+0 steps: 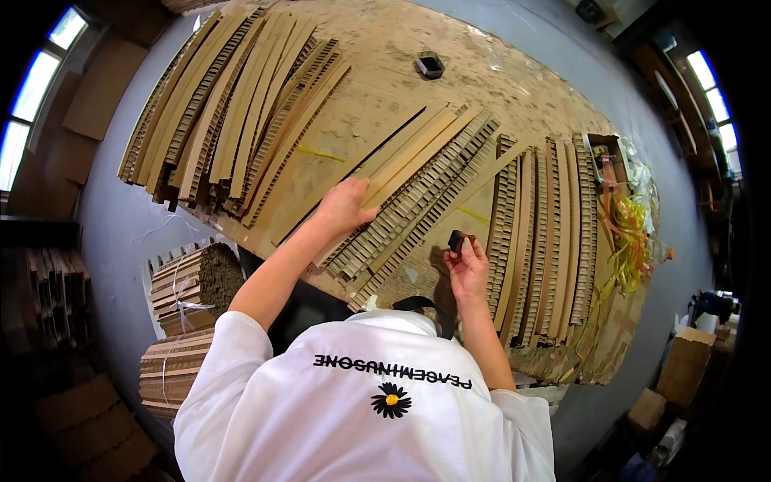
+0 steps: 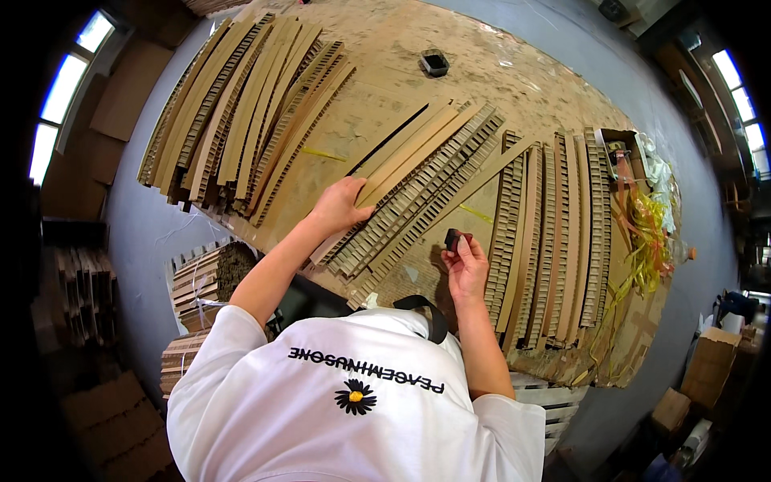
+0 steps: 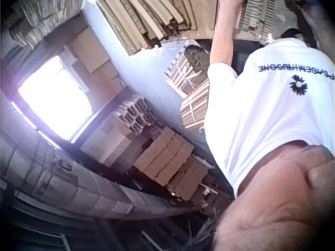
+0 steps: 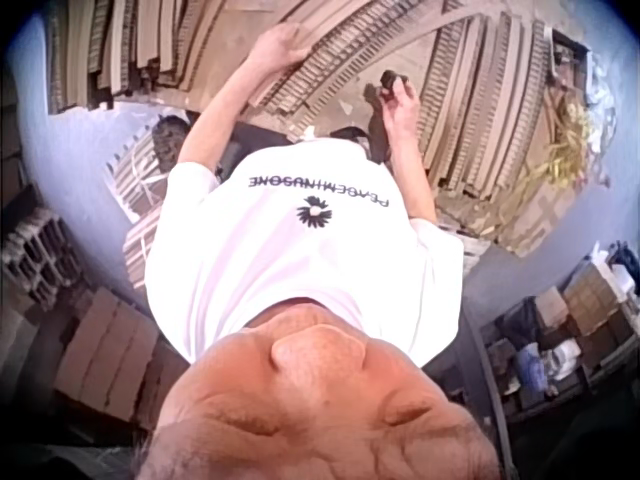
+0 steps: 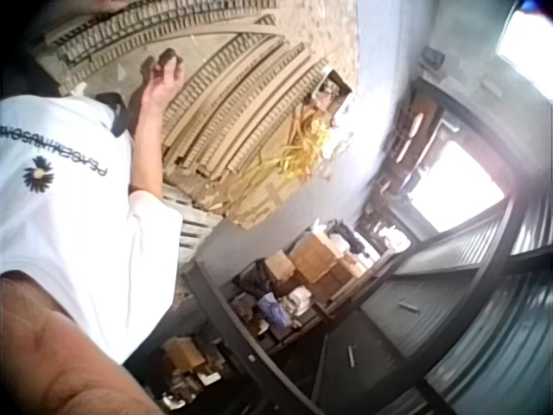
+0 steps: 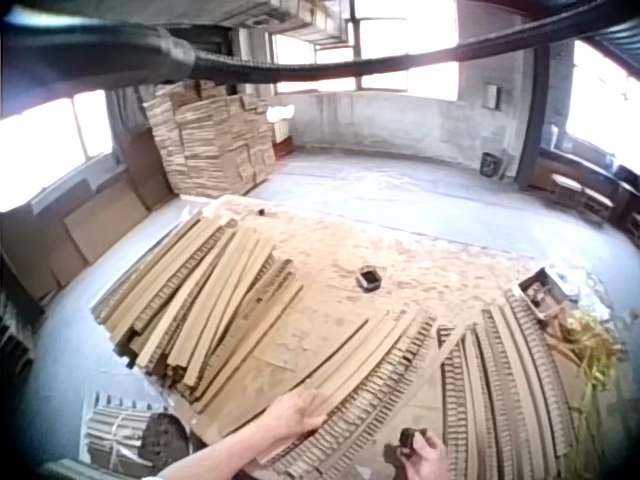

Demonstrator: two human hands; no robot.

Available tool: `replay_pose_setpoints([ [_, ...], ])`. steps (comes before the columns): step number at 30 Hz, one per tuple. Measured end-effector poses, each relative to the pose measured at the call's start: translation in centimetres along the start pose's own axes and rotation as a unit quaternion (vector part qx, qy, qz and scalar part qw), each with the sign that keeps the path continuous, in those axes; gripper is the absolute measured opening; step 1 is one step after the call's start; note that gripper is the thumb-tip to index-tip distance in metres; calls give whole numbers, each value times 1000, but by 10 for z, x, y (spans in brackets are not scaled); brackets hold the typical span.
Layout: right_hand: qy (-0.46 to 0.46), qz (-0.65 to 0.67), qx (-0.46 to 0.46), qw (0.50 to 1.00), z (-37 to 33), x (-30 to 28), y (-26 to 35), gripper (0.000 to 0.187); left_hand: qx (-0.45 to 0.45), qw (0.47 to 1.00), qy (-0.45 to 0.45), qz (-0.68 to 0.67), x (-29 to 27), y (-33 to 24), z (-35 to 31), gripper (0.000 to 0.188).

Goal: The person repeatedly scrapes the surface of stacked cardboard strips with a small red tool, removing material and creating a pile of debris. The person handles the strips one at a time, scraping along their length and then moving to the next strip.

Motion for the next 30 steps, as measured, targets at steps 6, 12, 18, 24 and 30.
replay_pose_setpoints([
  [6, 2, -18, -11, 1000, -1, -4, 5, 16, -60, 989, -66, 117, -64, 48, 16, 55],
  [12, 20, -1, -17, 1000, 8, 11, -2, 15, 2, 997, -68, 18, -38, 148, -4, 61],
  [18, 27, -4, -11, 1000, 4, 14, 2, 14, 7, 985, -164, -48, -9, 19, -5, 43],
  [24, 33, 2, -10, 999, 10, 33, 0, 15, 23, 990, -131, -37, 48, -58, -20, 42],
  [30, 19, -15, -5, 1000, 8, 8, 6, 16, -102, 973, -160, -130, 2, -1, -18, 39],
])
Point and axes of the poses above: each hand's wrist, its own z-axis towards the middle knuckle, its own x-axis out of the palm, y = z × x, the point moved 4 cm from there along z, towards the middle knuckle, and after that the axes turned 6 degrees about x, right-handed, at the moved point
